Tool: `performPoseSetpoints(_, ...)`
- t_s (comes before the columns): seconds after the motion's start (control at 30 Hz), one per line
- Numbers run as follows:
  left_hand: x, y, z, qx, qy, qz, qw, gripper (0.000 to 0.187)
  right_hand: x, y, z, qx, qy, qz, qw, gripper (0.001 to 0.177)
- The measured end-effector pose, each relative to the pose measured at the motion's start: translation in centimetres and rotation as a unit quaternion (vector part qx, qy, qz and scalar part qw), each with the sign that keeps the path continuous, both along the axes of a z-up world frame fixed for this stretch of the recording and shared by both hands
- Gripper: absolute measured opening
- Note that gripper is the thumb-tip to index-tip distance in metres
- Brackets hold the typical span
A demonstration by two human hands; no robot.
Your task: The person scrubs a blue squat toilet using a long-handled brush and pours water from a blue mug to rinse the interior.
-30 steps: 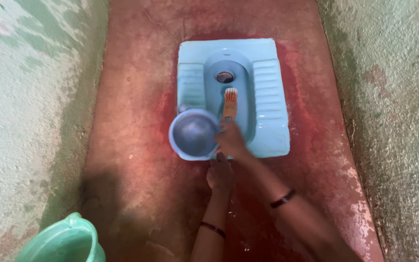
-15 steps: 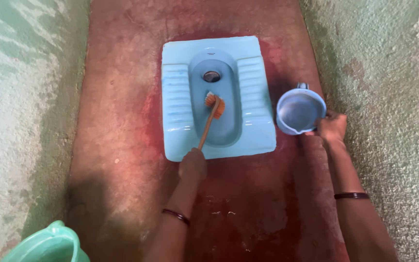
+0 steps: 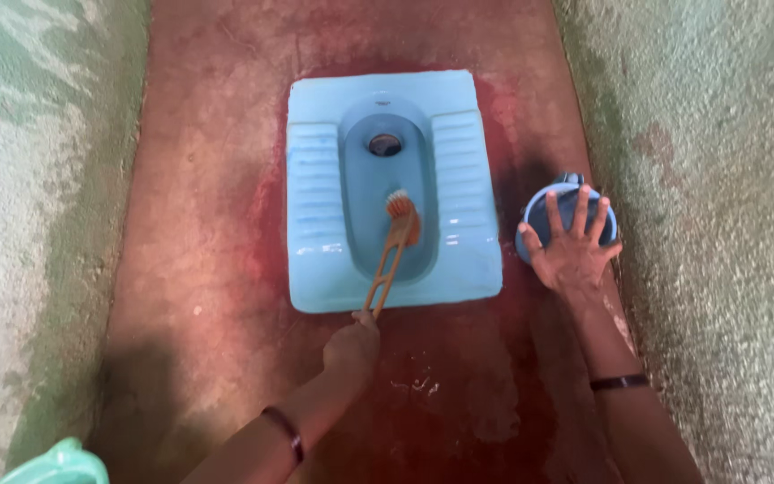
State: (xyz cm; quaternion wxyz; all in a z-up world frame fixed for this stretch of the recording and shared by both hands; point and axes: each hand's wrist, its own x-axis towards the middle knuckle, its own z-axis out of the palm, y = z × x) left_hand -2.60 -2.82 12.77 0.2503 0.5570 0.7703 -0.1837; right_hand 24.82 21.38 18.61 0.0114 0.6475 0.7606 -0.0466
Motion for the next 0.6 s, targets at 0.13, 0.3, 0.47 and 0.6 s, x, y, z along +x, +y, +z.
performPoseSetpoints(0.13, -1.5, 8.5, -9.0, 0.054, -0.02, 0.071, 0.996, 0.056, -1.3, 0.8, 1.1, -0.009, -0.042, -0.023, 0.999, 0.082)
performPoseSetpoints(0.3, 0.4, 16.1, -13.3, 0.1, -0.029, 0.143, 0.984, 0.054, -2.0, 2.4, 1.4, -0.011, -0.015, -0.032, 0.999, 0.092)
performPoseSetpoints(0.47, -0.9, 12.3, -5.5, 0.037, -0.035, 0.017, 0.999, 0.053, -1.4, 1.3, 0.7, 0.021, 0.005, -0.024, 0.999, 0.091)
performPoseSetpoints(0.6, -2.2, 3.5, 2.2, 0.011, -0.038, -0.062, 0.997, 0.032, -1.3, 1.3, 0.9, 0.018, 0.032, -0.029, 0.999, 0.092)
